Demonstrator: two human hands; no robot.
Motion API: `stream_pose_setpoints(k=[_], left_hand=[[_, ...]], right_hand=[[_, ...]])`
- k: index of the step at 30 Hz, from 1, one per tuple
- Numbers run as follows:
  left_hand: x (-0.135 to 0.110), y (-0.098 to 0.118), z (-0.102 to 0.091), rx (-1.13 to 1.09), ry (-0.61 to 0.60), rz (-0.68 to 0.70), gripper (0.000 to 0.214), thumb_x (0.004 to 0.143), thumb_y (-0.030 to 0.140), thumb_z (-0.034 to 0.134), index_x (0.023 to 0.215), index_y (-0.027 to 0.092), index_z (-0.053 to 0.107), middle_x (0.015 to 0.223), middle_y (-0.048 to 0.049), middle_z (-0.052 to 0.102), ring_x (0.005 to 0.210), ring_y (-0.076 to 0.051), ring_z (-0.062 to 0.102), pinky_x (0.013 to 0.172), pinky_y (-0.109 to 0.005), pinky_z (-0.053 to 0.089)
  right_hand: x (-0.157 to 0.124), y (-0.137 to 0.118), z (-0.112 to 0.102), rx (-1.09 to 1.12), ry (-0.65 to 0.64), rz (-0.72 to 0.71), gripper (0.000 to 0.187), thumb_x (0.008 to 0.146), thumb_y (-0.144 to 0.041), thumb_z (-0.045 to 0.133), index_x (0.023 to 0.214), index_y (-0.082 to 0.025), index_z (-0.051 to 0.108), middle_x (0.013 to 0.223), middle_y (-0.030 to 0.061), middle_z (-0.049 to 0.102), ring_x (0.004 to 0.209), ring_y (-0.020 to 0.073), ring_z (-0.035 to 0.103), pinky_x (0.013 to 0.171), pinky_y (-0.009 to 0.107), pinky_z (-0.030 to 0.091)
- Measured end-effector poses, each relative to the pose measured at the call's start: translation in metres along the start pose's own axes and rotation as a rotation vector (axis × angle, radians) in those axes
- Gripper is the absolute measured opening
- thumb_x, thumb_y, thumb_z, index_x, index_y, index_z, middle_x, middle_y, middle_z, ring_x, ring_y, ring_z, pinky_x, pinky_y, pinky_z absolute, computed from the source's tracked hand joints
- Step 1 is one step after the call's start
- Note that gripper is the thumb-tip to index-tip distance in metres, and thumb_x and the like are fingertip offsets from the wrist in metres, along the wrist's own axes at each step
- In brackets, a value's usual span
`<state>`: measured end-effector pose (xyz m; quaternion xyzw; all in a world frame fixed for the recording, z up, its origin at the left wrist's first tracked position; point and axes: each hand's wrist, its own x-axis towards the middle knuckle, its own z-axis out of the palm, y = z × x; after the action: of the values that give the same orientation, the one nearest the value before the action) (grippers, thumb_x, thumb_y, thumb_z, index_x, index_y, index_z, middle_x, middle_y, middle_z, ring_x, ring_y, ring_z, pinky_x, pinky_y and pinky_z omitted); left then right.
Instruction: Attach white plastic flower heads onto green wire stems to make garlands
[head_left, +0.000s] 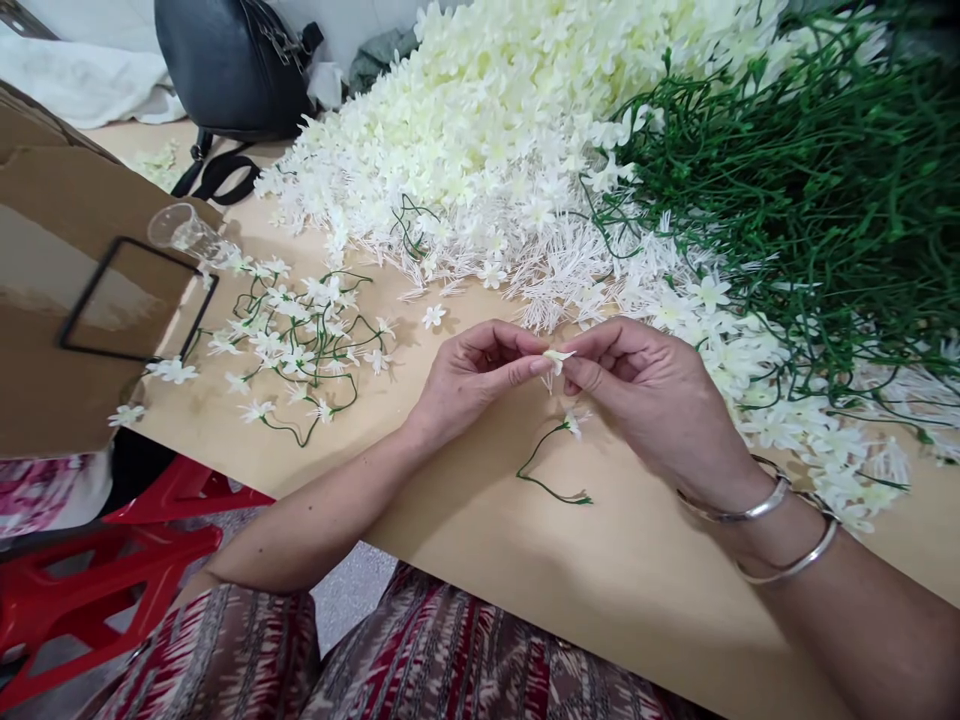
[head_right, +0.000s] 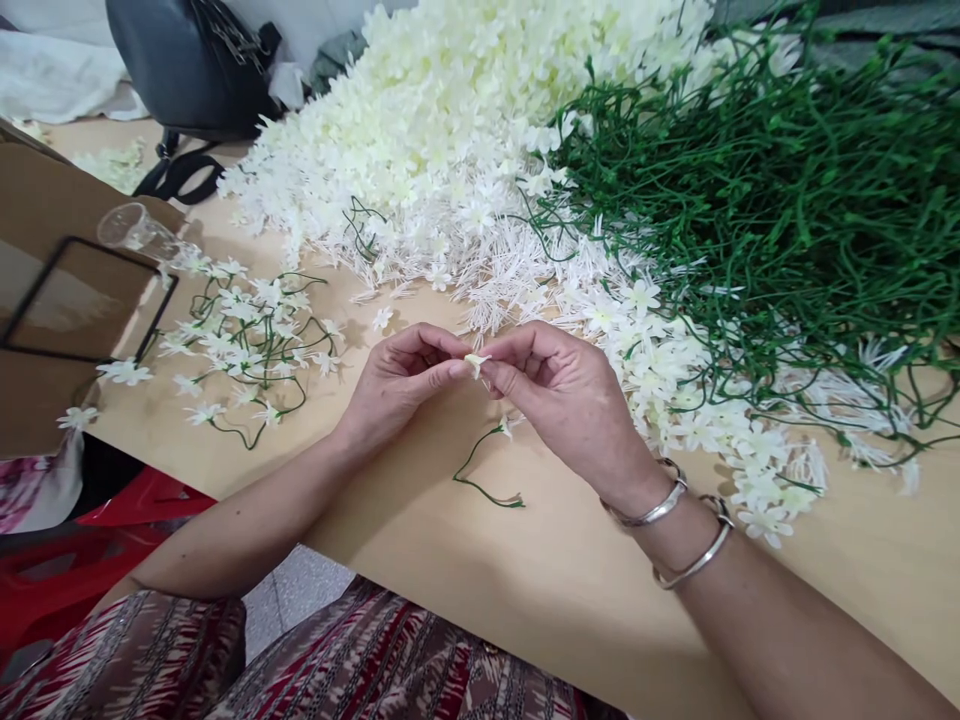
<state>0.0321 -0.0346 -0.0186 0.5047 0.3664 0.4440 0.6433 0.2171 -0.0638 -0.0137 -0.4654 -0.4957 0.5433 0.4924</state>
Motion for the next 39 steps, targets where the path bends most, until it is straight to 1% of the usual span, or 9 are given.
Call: stream_pose_setpoints(k=[6, 15, 20, 25, 29, 31, 35, 37, 39], left_hand=[[-0.001, 0.002, 0.000, 0.035, -0.009, -0.016, 0.028, 0.077, 0.043, 0.093, 0.083, 0.020, 0.078, 0.082, -0.0009, 0.078, 0.076, -0.012, 0.070, 0.079, -0.027, 0.057], [0.001, -0.001, -0.001, 0.049, 0.003, 0.008, 0.027, 0.079, 0.042, 0.092, 0.081, 0.020, 0.076, 0.081, 0.0002, 0.076, 0.075, -0.011, 0.068, 0.078, -0.027, 0.055], [0.001, -0.003, -0.001, 0.038, 0.024, 0.021, 0.028, 0.078, 0.042, 0.092, 0.081, 0.019, 0.076, 0.081, 0.0001, 0.076, 0.075, -0.011, 0.068, 0.075, -0.025, 0.054], [0.001, -0.004, -0.001, 0.050, 0.010, 0.017, 0.028, 0.077, 0.043, 0.093, 0.081, 0.020, 0.077, 0.083, -0.0011, 0.077, 0.077, -0.012, 0.070, 0.079, -0.028, 0.057], [-0.001, -0.007, -0.003, 0.141, 0.018, 0.089, 0.024, 0.082, 0.043, 0.089, 0.085, 0.022, 0.080, 0.085, -0.0026, 0.079, 0.078, -0.014, 0.071, 0.076, -0.028, 0.057], [-0.002, -0.008, -0.005, 0.245, 0.017, 0.167, 0.019, 0.087, 0.042, 0.085, 0.090, 0.023, 0.082, 0.090, -0.0039, 0.080, 0.082, -0.015, 0.072, 0.077, -0.029, 0.058], [-0.004, -0.009, -0.009, 0.395, -0.035, 0.287, 0.017, 0.093, 0.040, 0.079, 0.097, 0.025, 0.082, 0.100, -0.0060, 0.082, 0.093, -0.017, 0.075, 0.086, -0.031, 0.059], [-0.004, -0.010, -0.009, 0.394, -0.048, 0.273, 0.020, 0.094, 0.042, 0.077, 0.099, 0.023, 0.081, 0.101, -0.0069, 0.081, 0.091, -0.016, 0.074, 0.084, -0.030, 0.059], [-0.004, -0.012, -0.008, 0.383, -0.061, 0.227, 0.025, 0.095, 0.043, 0.076, 0.103, 0.020, 0.081, 0.101, -0.0080, 0.081, 0.087, -0.015, 0.073, 0.078, -0.027, 0.059]], right_hand=[[0.000, 0.002, 0.003, 0.093, 0.010, 0.052, 0.018, 0.082, -0.038, 0.087, 0.085, -0.026, 0.073, 0.073, -0.0017, 0.069, 0.067, 0.0147, 0.066, 0.064, 0.031, 0.056], [-0.001, 0.001, 0.005, 0.126, 0.049, 0.049, 0.030, 0.078, -0.051, 0.089, 0.084, -0.027, 0.073, 0.073, -0.0015, 0.070, 0.068, 0.0155, 0.067, 0.066, 0.032, 0.058], [-0.002, 0.003, 0.005, 0.129, 0.065, 0.050, 0.027, 0.078, -0.048, 0.090, 0.084, -0.028, 0.073, 0.076, -0.0015, 0.070, 0.069, 0.0154, 0.068, 0.065, 0.032, 0.059], [-0.002, 0.003, 0.007, 0.130, 0.060, 0.066, 0.023, 0.079, -0.041, 0.089, 0.083, -0.027, 0.072, 0.077, -0.0014, 0.071, 0.068, 0.0148, 0.067, 0.064, 0.031, 0.059], [-0.003, 0.006, 0.007, 0.132, 0.047, 0.074, 0.018, 0.086, -0.032, 0.083, 0.101, -0.027, 0.076, 0.076, -0.0032, 0.068, 0.069, 0.0129, 0.068, 0.065, 0.028, 0.057], [-0.004, 0.007, 0.006, 0.082, 0.027, 0.056, 0.021, 0.089, -0.029, 0.079, 0.110, -0.026, 0.076, 0.076, -0.0029, 0.068, 0.069, 0.0136, 0.068, 0.065, 0.028, 0.056], [-0.006, 0.010, 0.005, -0.055, 0.036, -0.052, 0.017, 0.092, -0.024, 0.074, 0.107, -0.031, 0.079, 0.082, 0.0004, 0.072, 0.069, 0.0168, 0.067, 0.060, 0.032, 0.055], [-0.006, 0.010, 0.004, -0.104, 0.043, -0.123, 0.016, 0.092, -0.022, 0.074, 0.103, -0.032, 0.079, 0.086, 0.0005, 0.073, 0.071, 0.0171, 0.067, 0.062, 0.033, 0.055], [-0.005, 0.009, 0.003, -0.138, 0.055, -0.172, 0.013, 0.089, -0.019, 0.076, 0.097, -0.030, 0.079, 0.084, -0.0004, 0.072, 0.072, 0.0165, 0.066, 0.065, 0.033, 0.055]])
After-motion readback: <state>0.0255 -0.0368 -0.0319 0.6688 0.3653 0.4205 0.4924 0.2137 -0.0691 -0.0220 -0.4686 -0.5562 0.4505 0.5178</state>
